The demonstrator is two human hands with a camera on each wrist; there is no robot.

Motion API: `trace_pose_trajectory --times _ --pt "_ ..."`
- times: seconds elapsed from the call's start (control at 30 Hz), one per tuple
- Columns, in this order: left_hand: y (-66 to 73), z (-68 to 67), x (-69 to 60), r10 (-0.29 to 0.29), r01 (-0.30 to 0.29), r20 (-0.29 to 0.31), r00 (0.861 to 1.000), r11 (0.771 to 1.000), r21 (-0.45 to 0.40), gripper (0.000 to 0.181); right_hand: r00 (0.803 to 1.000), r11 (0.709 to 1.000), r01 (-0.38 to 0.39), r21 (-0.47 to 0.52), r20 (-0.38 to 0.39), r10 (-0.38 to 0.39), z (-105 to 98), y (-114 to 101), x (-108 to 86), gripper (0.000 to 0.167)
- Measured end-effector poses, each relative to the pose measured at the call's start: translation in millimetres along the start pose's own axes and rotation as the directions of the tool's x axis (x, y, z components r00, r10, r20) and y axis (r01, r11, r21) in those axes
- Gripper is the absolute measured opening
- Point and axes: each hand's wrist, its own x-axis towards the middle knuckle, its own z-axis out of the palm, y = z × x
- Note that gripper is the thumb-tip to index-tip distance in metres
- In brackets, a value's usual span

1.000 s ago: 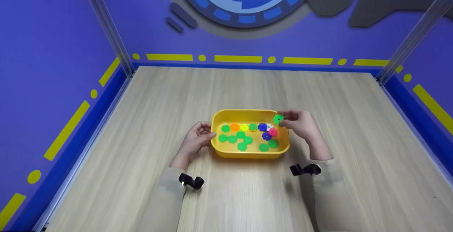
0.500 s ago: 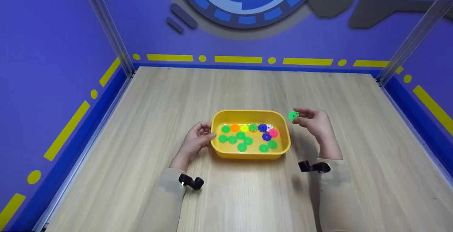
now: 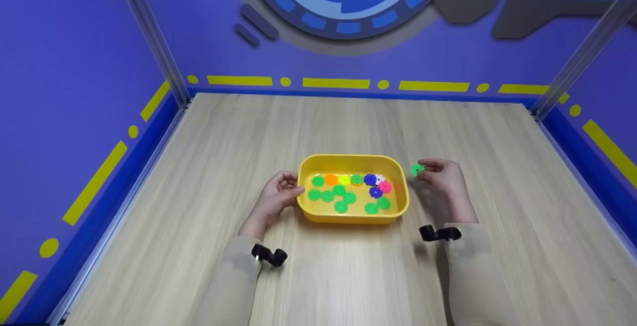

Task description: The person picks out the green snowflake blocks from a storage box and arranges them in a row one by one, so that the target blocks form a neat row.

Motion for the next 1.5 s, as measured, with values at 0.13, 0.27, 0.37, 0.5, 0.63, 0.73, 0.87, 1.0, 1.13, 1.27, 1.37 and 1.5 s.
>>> trace_pose_trajectory --times 0.13,0.27,0.37,0.5,0.63,0.73,0.87,1.0,1.13,1.27,1.37,1.5 --pt "0.8 0.1 -0.1 -0.003 0.003 0.0 1.0 1.0 0.005 0.036 0.999 0.998 -0.04 0.05 0.002 0.04 8.4 7.6 4.4 0.041" --pt "0.6 -0.1 -0.1 -0.005 0.005 -0.001 1.0 1.0 0.007 0.037 0.999 0.996 -0.044 0.08 0.014 0.043 15.0 14.4 9.2 0.041" --pt "0.4 0.0 0.0 -0.005 0.005 -0.004 1.0 1.0 0.005 0.037 0.999 0.998 -0.032 0.046 0.011 0.032 17.7 17.4 10.7 0.041" --pt "0.5 0.5 0.0 -0.006 0.006 -0.004 1.0 1.0 -0.002 0.036 0.999 0.999 -0.038 0.023 0.005 0.038 19.9 18.4 11.0 0.041" --pt "0.4 0.7 0.0 -0.007 0.007 -0.004 1.0 1.0 -0.006 0.035 1.0 1.0 -0.024 0.003 0.003 0.024 21.4 18.1 11.1 0.039" --pt "0.0 0.6 -0.1 -0.008 0.008 -0.005 1.0 1.0 -0.009 0.035 1.0 1.0 -0.011 -0.02 0.005 0.011 21.8 18.3 11.0 0.039" --pt "-0.4 0.5 -0.3 -0.006 0.006 -0.005 1.0 1.0 -0.019 0.035 1.0 1.0 -0.009 -0.028 0.007 0.01 22.2 19.0 11.1 0.038" --pt "-0.8 0.2 0.0 -0.005 0.005 -0.003 1.0 1.0 -0.016 0.035 1.0 0.999 -0.027 -0.019 0.003 0.027 21.5 19.5 11.6 0.038" --pt "-0.5 0.4 0.1 -0.007 0.007 -0.004 1.0 1.0 -0.009 0.035 0.999 0.998 -0.047 -0.032 -0.01 0.047 19.3 19.7 11.8 0.037" --pt "0.3 0.8 -0.2 -0.007 0.007 -0.007 1.0 1.0 -0.008 0.036 0.998 0.998 -0.057 -0.015 -0.012 0.056 16.8 20.1 11.9 0.037" --pt "0.1 0.4 0.0 -0.009 0.009 -0.009 1.0 1.0 -0.006 0.036 0.997 0.997 -0.075 0.021 -0.006 0.075 15.1 20.3 11.9 0.037" --pt "-0.7 -0.1 0.6 -0.012 0.012 -0.009 1.0 1.0 -0.006 0.036 0.996 0.994 -0.093 0.06 0.002 0.093 12.6 20.9 11.6 0.038"
